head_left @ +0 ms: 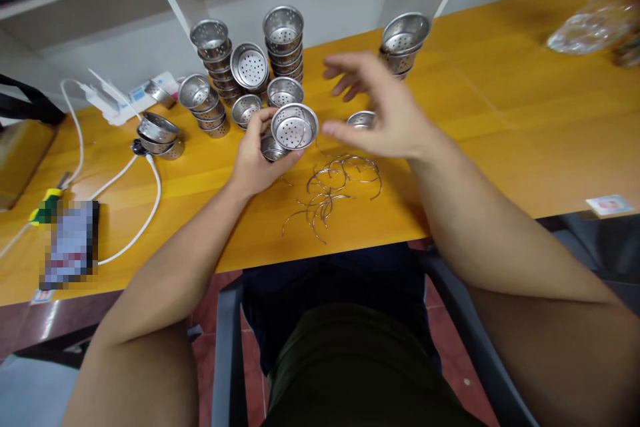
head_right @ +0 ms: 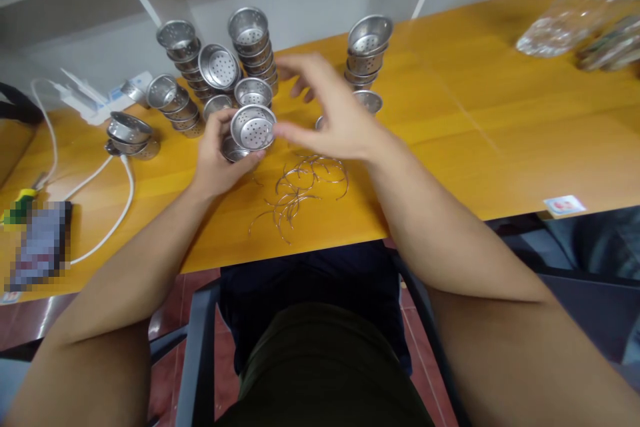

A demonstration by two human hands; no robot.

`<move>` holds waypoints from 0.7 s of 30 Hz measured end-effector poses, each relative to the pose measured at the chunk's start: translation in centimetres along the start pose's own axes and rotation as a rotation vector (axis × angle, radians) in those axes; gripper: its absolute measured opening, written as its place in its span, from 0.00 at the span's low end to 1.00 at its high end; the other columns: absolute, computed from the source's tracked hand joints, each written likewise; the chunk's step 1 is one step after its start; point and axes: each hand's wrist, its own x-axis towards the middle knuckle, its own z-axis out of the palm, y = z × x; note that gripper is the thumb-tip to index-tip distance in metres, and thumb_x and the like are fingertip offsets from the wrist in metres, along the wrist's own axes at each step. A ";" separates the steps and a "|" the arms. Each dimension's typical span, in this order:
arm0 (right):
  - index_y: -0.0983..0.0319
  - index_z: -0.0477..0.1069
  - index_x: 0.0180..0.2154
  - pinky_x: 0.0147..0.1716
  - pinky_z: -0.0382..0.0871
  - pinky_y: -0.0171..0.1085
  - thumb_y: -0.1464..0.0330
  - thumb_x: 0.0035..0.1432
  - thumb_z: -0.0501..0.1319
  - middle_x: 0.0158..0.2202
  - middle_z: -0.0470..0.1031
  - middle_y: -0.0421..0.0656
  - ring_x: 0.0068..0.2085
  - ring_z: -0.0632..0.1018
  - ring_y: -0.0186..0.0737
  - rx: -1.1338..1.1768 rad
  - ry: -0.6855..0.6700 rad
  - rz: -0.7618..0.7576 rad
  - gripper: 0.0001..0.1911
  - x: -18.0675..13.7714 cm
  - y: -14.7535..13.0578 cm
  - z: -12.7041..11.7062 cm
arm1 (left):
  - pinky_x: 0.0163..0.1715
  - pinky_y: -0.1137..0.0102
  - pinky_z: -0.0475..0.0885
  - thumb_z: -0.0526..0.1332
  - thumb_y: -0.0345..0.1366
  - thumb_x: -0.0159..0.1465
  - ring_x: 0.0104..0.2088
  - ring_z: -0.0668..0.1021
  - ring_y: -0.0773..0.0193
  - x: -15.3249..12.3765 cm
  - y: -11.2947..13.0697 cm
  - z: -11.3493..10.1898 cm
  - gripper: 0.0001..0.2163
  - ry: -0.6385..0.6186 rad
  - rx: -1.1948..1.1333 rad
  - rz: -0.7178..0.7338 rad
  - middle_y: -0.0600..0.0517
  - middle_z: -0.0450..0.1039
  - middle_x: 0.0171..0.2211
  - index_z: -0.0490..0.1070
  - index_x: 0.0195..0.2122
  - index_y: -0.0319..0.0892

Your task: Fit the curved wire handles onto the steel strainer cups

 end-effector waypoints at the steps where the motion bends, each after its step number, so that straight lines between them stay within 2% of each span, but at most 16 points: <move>1: 0.51 0.67 0.88 0.80 0.80 0.69 0.43 0.76 0.80 0.87 0.76 0.57 0.77 0.82 0.72 0.067 -0.092 -0.077 0.51 -0.1 0.1 0.9 | 0.72 0.44 0.90 0.78 0.76 0.76 0.67 0.92 0.42 0.0 0.4 0.1 0.46 -0.006 -0.003 0.000 0.42 0.84 0.70 0.66 0.80 0.54; 3: 0.51 0.66 0.89 0.84 0.75 0.73 0.45 0.74 0.83 0.87 0.74 0.57 0.83 0.77 0.76 0.103 -0.162 -0.140 0.55 -0.2 0.3 2.5 | 0.72 0.44 0.91 0.77 0.76 0.77 0.68 0.91 0.41 0.0 0.9 0.2 0.44 -0.019 0.004 0.002 0.41 0.84 0.71 0.67 0.80 0.54; 5: 0.52 0.69 0.88 0.82 0.76 0.72 0.47 0.76 0.82 0.83 0.78 0.57 0.82 0.78 0.76 0.074 -0.141 -0.116 0.51 -0.1 0.7 3.1 | 0.74 0.43 0.90 0.78 0.75 0.76 0.70 0.90 0.40 -0.1 0.9 0.2 0.44 -0.023 0.024 -0.003 0.40 0.83 0.73 0.68 0.80 0.54; 9: 0.60 0.73 0.85 0.75 0.80 0.67 0.45 0.78 0.80 0.77 0.81 0.62 0.75 0.80 0.73 -0.040 -0.035 -0.025 0.48 0.4 2.3 1.5 | 0.81 0.38 0.85 0.87 0.77 0.65 0.75 0.87 0.35 -0.2 -0.1 0.2 0.55 -0.004 0.060 -0.041 0.38 0.80 0.75 0.69 0.81 0.54; 13: 0.66 0.70 0.85 0.73 0.80 0.69 0.49 0.77 0.81 0.78 0.78 0.70 0.73 0.80 0.75 -0.158 0.081 0.196 0.50 1.2 5.7 0.0 | 0.81 0.38 0.84 0.91 0.80 0.51 0.76 0.86 0.33 -0.4 -1.0 0.3 0.67 -0.022 0.067 -0.043 0.39 0.78 0.75 0.67 0.83 0.55; 17: 0.62 0.72 0.85 0.81 0.76 0.73 0.54 0.76 0.80 0.82 0.79 0.67 0.78 0.80 0.78 -0.251 0.010 0.304 0.46 2.0 8.6 1.5 | 0.78 0.41 0.87 0.92 0.78 0.53 0.72 0.87 0.36 -0.5 -0.8 0.6 0.67 -0.043 0.042 0.005 0.40 0.77 0.74 0.64 0.85 0.57; 21: 0.63 0.74 0.85 0.84 0.75 0.76 0.56 0.76 0.78 0.82 0.81 0.66 0.80 0.82 0.82 -0.324 -0.041 0.348 0.44 2.7 8.7 3.6 | 0.75 0.44 0.88 0.95 0.71 0.55 0.71 0.87 0.38 -0.4 -0.4 0.6 0.65 -0.067 0.051 0.003 0.42 0.77 0.72 0.63 0.84 0.59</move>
